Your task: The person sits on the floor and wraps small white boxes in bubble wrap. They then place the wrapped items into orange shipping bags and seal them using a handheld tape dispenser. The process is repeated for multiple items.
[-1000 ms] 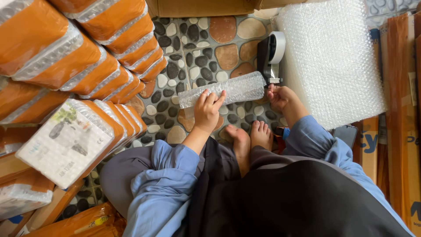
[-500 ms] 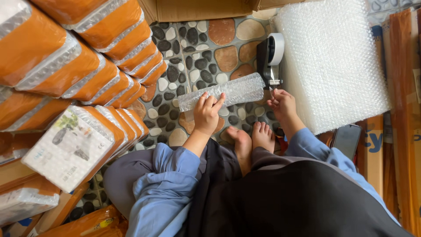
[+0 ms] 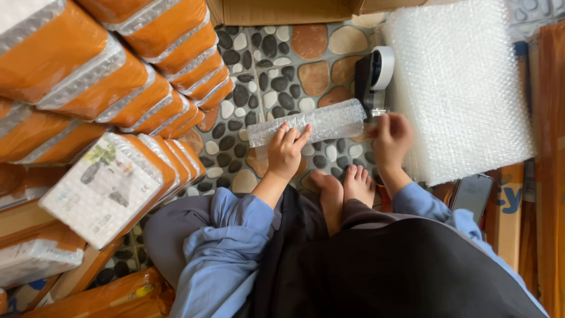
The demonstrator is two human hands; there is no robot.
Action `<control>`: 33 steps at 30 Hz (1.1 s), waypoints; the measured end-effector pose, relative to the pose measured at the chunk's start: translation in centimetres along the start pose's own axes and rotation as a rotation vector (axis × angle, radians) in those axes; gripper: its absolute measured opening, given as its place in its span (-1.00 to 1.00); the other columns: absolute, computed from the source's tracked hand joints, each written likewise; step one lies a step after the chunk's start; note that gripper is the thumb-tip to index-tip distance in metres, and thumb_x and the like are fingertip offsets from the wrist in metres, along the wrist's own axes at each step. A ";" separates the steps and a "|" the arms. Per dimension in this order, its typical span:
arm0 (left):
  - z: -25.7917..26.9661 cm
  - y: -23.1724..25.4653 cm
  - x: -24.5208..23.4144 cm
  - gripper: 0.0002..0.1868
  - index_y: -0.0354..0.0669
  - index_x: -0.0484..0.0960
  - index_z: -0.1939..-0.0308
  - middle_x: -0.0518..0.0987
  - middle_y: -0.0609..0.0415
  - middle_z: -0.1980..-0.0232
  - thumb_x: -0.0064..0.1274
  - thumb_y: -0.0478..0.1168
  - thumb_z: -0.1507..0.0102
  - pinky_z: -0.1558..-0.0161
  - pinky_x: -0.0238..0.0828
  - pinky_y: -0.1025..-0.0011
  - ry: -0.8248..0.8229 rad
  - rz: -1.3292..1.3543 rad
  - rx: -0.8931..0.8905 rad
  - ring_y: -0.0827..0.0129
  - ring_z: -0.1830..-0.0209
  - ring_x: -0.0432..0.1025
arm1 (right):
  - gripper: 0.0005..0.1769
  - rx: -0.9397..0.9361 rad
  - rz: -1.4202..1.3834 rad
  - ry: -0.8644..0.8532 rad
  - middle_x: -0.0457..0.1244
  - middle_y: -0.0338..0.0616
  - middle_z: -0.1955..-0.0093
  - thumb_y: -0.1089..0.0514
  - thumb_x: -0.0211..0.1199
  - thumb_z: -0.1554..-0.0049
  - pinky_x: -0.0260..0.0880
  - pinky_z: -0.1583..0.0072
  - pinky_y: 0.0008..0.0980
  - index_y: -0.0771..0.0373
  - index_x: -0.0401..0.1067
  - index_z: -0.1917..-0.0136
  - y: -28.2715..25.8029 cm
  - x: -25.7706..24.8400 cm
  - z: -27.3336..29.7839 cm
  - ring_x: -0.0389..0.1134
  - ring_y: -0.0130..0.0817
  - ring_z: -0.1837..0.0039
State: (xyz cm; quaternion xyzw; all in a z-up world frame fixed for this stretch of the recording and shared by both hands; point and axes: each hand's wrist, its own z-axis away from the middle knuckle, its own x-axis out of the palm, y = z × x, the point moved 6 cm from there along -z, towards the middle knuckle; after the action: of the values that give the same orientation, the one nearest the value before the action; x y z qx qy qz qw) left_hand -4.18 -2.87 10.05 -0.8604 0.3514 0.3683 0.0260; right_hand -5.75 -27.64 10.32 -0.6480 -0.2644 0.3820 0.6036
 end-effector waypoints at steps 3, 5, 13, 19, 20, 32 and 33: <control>-0.6 0.2 -0.7 -0.71 0.08 0.63 0.15 0.23 0.19 0.47 -0.14 -0.39 -0.23 -0.11 0.38 0.32 0.010 0.013 0.003 0.28 0.31 0.36 | -0.86 0.063 -0.017 -0.324 0.25 0.12 0.41 0.23 0.18 -0.16 0.45 0.32 -0.27 0.39 0.38 0.16 -5.0 6.0 1.8 0.38 -0.12 0.37; -0.4 0.1 -0.5 -0.72 0.08 0.62 0.17 0.22 0.19 0.48 -0.13 -0.39 -0.23 -0.12 0.37 0.35 0.019 0.019 -0.004 0.30 0.30 0.38 | -0.84 0.190 -0.014 -0.531 0.27 0.17 0.41 0.24 0.20 -0.11 0.47 0.34 -0.25 0.44 0.39 0.17 -5.6 9.7 2.9 0.39 -0.08 0.39; 0.2 -0.7 0.0 -0.83 -0.02 0.31 0.37 0.32 0.20 0.49 -0.19 -0.40 -0.26 -0.10 0.38 0.39 0.028 0.131 -0.107 0.29 0.30 0.43 | -0.61 -0.080 0.771 -0.809 0.11 -0.21 0.76 0.03 0.18 -0.10 0.24 0.55 -0.50 0.29 0.29 0.46 -2.3 14.5 2.5 0.20 -0.40 0.67; -1.2 -1.0 -1.3 -0.85 0.09 0.53 0.12 0.39 0.23 0.28 -0.05 -0.25 -0.25 0.08 0.45 0.45 -0.032 0.102 -0.179 0.39 0.28 0.42 | -0.63 -0.516 1.177 -0.638 0.20 -0.06 0.48 -0.19 0.08 -0.12 0.39 0.23 -0.02 0.14 0.25 0.25 -4.2 12.0 4.9 0.38 0.09 0.30; -0.3 -1.5 -0.5 -0.85 0.09 0.53 0.12 0.39 0.23 0.28 -0.05 -0.25 -0.25 0.08 0.45 0.45 -0.031 0.101 -0.179 0.39 0.28 0.42 | -0.63 -0.517 1.176 -0.638 0.20 -0.06 0.48 -0.19 0.08 -0.12 0.39 0.23 -0.02 0.14 0.25 0.25 -3.9 11.7 5.0 0.38 0.09 0.30; -2.5 -2.2 -3.6 -0.69 -0.02 0.57 0.04 0.44 0.18 0.18 0.11 -0.27 -0.13 0.07 0.39 0.30 -0.011 0.514 -0.499 0.24 0.19 0.44 | -0.77 -1.279 0.937 -0.411 0.06 -0.40 0.47 -0.08 0.05 -0.14 0.23 0.30 -0.53 -0.07 0.22 0.32 -6.7 12.0 7.4 0.22 -0.46 0.34; -2.4 -2.9 -5.2 -0.73 -0.08 0.52 0.02 0.40 0.12 0.11 0.02 -0.23 -0.19 -0.02 0.28 0.30 0.167 0.495 -0.571 0.23 0.09 0.37 | -0.62 -1.269 0.889 -0.540 0.08 -0.26 0.29 -0.23 0.15 0.02 0.23 0.11 -0.39 0.04 0.24 0.12 -6.8 13.3 7.5 0.23 -0.29 0.17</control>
State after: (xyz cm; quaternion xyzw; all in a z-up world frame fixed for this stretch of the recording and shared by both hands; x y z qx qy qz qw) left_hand -3.43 1.66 14.58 -0.7490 0.4328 0.3752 -0.3330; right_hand -3.43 -11.69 14.84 -0.7962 -0.2848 0.5061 -0.1698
